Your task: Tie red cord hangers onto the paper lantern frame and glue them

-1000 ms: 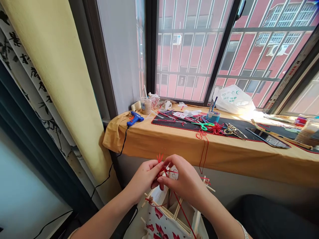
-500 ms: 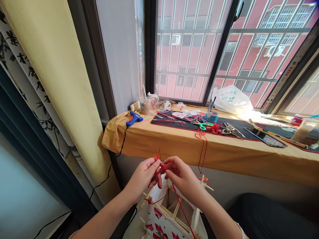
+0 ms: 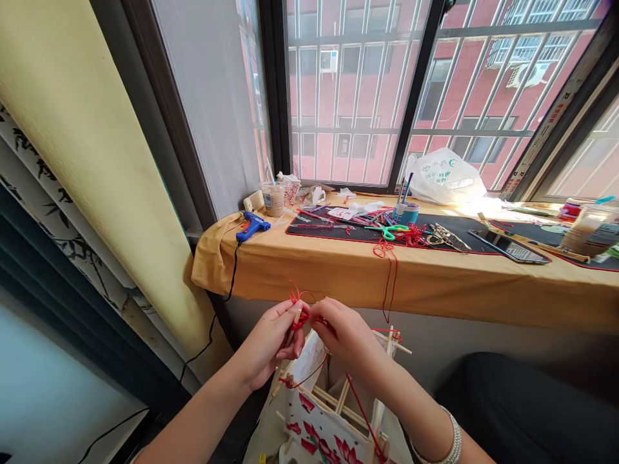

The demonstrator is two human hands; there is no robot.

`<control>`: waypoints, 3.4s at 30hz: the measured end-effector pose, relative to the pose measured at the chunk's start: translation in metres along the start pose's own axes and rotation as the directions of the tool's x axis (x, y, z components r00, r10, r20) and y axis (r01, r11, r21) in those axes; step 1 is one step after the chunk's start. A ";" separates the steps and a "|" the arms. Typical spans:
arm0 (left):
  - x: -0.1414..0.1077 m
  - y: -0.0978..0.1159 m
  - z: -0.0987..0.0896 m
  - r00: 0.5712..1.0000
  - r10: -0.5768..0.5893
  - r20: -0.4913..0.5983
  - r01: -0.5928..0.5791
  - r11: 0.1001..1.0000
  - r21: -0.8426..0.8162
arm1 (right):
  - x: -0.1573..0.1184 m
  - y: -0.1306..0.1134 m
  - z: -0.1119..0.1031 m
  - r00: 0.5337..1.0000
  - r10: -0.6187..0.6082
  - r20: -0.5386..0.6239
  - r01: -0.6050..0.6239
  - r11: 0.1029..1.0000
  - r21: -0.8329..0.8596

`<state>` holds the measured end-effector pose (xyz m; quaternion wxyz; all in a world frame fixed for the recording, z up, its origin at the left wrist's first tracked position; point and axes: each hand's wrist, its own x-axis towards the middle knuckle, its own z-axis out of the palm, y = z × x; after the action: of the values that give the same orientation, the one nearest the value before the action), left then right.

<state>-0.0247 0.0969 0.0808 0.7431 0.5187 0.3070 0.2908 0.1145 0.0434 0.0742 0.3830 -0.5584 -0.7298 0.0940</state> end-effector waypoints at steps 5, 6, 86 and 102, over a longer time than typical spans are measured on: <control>0.001 0.002 0.002 0.999 -0.027 0.017 0.027 0.999 -0.020 | -0.001 0.009 0.009 0.954 -0.283 -0.098 0.206 0.858 -0.471; 0.001 0.003 0.002 0.999 -0.032 0.019 0.032 0.999 -0.021 | -0.002 0.011 0.011 0.937 -0.327 -0.121 0.222 0.827 -0.516; 0.007 -0.016 0.010 0.896 0.332 -0.294 -0.338 0.941 0.033 | -0.005 0.003 0.019 0.999 0.039 -0.031 -0.044 0.980 -0.192; 0.021 -0.011 0.012 0.818 0.307 -0.487 -0.371 0.928 -0.039 | -0.009 0.002 0.029 0.998 -0.064 -0.005 0.062 0.980 -0.188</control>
<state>-0.0007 0.1019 0.0705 0.6145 0.4281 0.3614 0.5555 0.0971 0.0444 0.0491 0.3356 -0.5691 -0.7506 0.0093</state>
